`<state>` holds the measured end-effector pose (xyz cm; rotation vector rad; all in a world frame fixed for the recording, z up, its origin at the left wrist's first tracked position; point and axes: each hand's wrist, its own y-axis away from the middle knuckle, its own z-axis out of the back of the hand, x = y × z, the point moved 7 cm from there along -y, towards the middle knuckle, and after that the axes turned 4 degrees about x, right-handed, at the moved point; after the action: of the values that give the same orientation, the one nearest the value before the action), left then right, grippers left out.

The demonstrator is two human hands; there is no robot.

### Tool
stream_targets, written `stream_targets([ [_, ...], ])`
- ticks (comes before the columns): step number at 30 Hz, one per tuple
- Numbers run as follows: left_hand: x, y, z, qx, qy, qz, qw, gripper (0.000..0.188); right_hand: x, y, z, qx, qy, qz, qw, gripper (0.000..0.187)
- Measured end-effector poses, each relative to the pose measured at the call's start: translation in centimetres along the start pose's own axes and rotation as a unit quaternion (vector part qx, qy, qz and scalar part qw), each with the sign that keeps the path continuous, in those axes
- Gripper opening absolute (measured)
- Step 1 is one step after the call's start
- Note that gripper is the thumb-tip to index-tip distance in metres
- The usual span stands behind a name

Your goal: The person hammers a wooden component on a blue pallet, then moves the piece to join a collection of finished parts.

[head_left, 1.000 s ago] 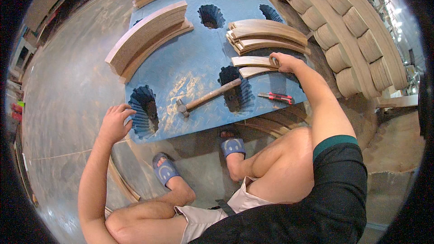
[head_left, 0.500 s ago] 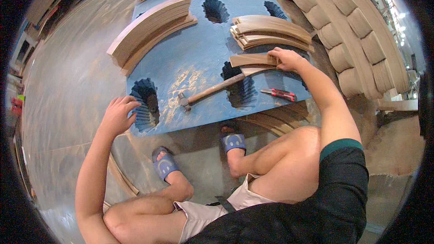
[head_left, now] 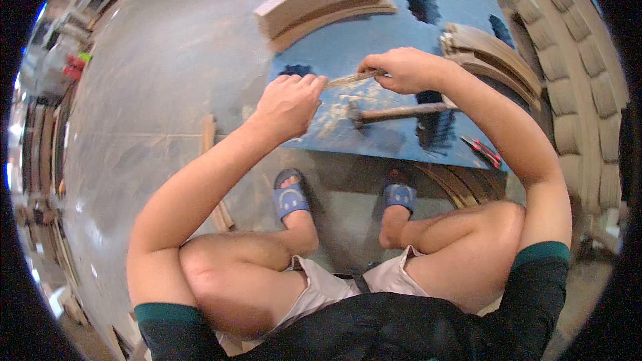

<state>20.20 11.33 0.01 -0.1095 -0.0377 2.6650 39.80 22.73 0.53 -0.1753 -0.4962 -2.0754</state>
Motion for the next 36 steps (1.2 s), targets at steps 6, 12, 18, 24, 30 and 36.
stream_targets([
  [6,5.3,3.5,-2.3,0.097,0.12,0.169,0.973,0.022,2.0,-1.4,-1.2,-0.237,0.144,0.132,0.952,0.031],
  [12,11.0,10.0,-7.8,0.173,0.218,0.197,0.94,0.034,-2.0,3.2,-10.2,-0.029,0.173,0.149,0.973,0.053],
  [18,13.1,9.7,-6.5,0.209,0.175,0.161,0.949,0.034,-6.0,6.3,-12.6,0.003,0.118,0.066,0.991,0.04],
  [24,10.8,12.9,-7.4,0.257,0.224,0.167,0.925,0.035,-2.7,10.0,-8.1,0.02,0.012,0.009,1.0,0.028],
  [30,5.1,11.2,-7.1,0.224,0.216,0.111,0.944,0.057,-3.6,15.2,-12.8,-0.17,-0.334,-0.147,0.916,0.034],
  [36,2.0,14.1,-10.8,0.191,0.213,0.114,0.951,0.067,-4.3,12.6,-16.8,-0.198,-0.589,-0.268,0.736,0.036],
])
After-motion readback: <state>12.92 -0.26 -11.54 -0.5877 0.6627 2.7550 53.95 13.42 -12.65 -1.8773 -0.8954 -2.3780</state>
